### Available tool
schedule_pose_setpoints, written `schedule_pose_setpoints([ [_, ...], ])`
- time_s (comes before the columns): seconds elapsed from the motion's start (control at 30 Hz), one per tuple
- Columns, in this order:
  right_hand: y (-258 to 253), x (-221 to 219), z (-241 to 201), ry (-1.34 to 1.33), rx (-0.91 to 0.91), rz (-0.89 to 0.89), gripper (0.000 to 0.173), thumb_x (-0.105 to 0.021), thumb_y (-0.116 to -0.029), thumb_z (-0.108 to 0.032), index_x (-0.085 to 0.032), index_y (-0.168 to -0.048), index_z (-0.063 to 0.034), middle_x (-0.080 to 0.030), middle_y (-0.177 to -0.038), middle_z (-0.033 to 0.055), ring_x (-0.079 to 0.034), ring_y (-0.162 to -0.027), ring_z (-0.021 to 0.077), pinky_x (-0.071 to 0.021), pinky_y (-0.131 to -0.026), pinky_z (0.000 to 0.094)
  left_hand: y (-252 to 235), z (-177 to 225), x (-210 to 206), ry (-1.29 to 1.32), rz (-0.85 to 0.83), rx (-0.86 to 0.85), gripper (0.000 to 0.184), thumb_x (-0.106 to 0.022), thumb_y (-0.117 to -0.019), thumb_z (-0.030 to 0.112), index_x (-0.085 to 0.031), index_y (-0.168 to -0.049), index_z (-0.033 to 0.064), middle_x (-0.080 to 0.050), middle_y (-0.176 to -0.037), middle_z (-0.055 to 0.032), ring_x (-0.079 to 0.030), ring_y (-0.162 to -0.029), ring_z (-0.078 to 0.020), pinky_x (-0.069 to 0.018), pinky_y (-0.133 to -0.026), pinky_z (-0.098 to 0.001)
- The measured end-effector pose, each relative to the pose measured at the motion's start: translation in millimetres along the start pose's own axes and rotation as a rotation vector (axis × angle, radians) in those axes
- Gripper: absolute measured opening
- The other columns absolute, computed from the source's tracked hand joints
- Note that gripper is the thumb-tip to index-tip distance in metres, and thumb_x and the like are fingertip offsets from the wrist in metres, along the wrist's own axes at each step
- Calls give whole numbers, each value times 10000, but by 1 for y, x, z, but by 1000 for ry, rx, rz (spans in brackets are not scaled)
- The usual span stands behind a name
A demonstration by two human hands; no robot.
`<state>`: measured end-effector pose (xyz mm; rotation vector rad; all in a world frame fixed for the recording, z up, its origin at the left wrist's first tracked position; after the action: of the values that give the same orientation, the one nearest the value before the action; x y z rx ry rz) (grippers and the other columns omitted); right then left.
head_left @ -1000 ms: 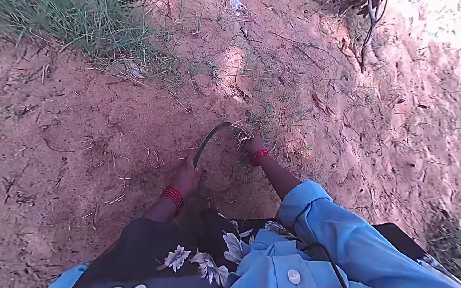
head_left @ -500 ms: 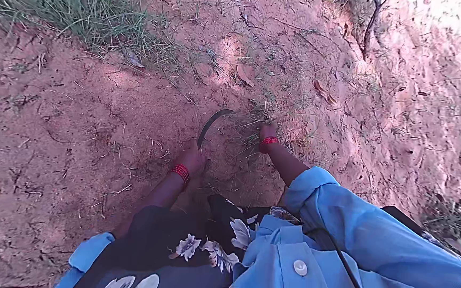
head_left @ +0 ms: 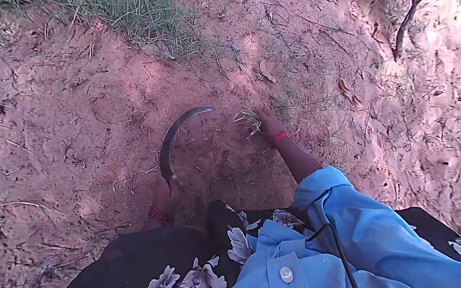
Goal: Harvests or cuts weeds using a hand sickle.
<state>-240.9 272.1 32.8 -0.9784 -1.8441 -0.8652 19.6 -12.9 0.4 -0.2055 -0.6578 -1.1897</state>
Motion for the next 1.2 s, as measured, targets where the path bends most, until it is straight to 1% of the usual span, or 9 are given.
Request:
schedule_pose_setpoints([
  [0.13, -34, -16, -18, 121, -97, -293, 724, -675, -874, 111, -487, -1535, -116, -384, -1634, 190, -487, -1405, 467, -465, -1055, 651, -19, -14, 7, -42, 61, 91, 541, -349, -1084, 195, -321, -1422, -226, -650, -918, -282, -667, -770, -355, -557, -770, -510],
  [0.3, -41, -7, -32, -177, -445, -283, 385, -581, -1033, -116, -568, -1341, 114, -599, -1326, 351, -576, -1273, 479, -422, -1079, 635, -21, -19, 9, -137, -7, 37, 551, -389, -1067, 206, -371, -1388, -241, -666, -940, -333, -688, -836, -473, -545, -802, -601],
  [0.4, -44, -9, -11, -277, -594, -111, 391, -498, -1088, -199, -576, -1306, 117, -628, -1258, 349, -613, -1211, 466, -452, -1049, 605, -17, -9, 11, -190, -36, 24, 532, -434, -1061, 168, -391, -1389, -248, -645, -1064, -413, -669, -968, -573, -514, -887, -653],
  [0.6, -6, 8, 9, -304, -808, -15, 419, -444, -1117, -255, -598, -1301, 88, -638, -1245, 328, -616, -1197, 445, -452, -1034, 603, -18, -15, 11, -103, -59, 32, 528, -405, -1065, 177, -386, -1387, -240, -670, -934, -332, -690, -835, -478, -548, -805, -607],
  [0.7, 31, 18, -2, -147, -658, -122, 342, -466, -1089, -124, -618, -1205, 159, -646, -1151, 356, -631, -1126, 443, -459, -1006, 562, -19, -22, 7, -60, -5, -8, 555, -398, -1052, 196, -385, -1379, -252, -671, -917, -326, -691, -799, -460, -555, -768, -597],
  [0.8, 43, 14, -21, 31, -375, -235, 412, -583, -985, -11, -588, -1390, 63, -631, -1322, 317, -586, -1260, 500, -432, -1063, 639, -17, -23, 5, -20, -3, -22, 547, -379, -1050, 198, -389, -1369, -246, -662, -870, -277, -676, -726, -368, -564, -717, -529],
  [0.93, 22, -20, -41, 108, -337, -455, 777, -748, -923, -247, -385, -1609, -274, -239, -1702, 162, -231, -1513, 518, -239, -1118, 772, -19, -27, 4, -18, -16, -17, 551, -367, -1058, 226, -386, -1383, -219, -656, -853, -259, -671, -703, -351, -567, -694, -525],
  [1.0, 35, -37, -44, 151, -297, -532, 846, -746, -899, -321, -321, -1631, -307, -155, -1726, 163, -187, -1534, 521, -202, -1116, 797, -18, -27, 3, -18, -15, -16, 563, -366, -1055, 234, -376, -1390, -219, -655, -864, -269, -673, -712, -361, -567, -701, -537],
  [1.2, 115, -31, 19, 205, 229, -557, 655, -712, -855, 21, -601, -1459, -208, -429, -1592, 246, -372, -1423, 602, -276, -1033, 842, -17, -27, 3, -25, -7, -16, 573, -375, -1056, 225, -357, -1406, -228, -657, -885, -293, -676, -728, -377, -563, -714, -550],
])
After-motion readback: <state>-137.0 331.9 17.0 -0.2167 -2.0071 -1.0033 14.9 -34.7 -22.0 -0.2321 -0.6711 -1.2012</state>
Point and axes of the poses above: each hand's wrist, its own y-axis away from the middle knuckle, its own x-axis out of the back of the hand, z = x × y, the point moved 1 cm from there along -y, towards the middle knuckle
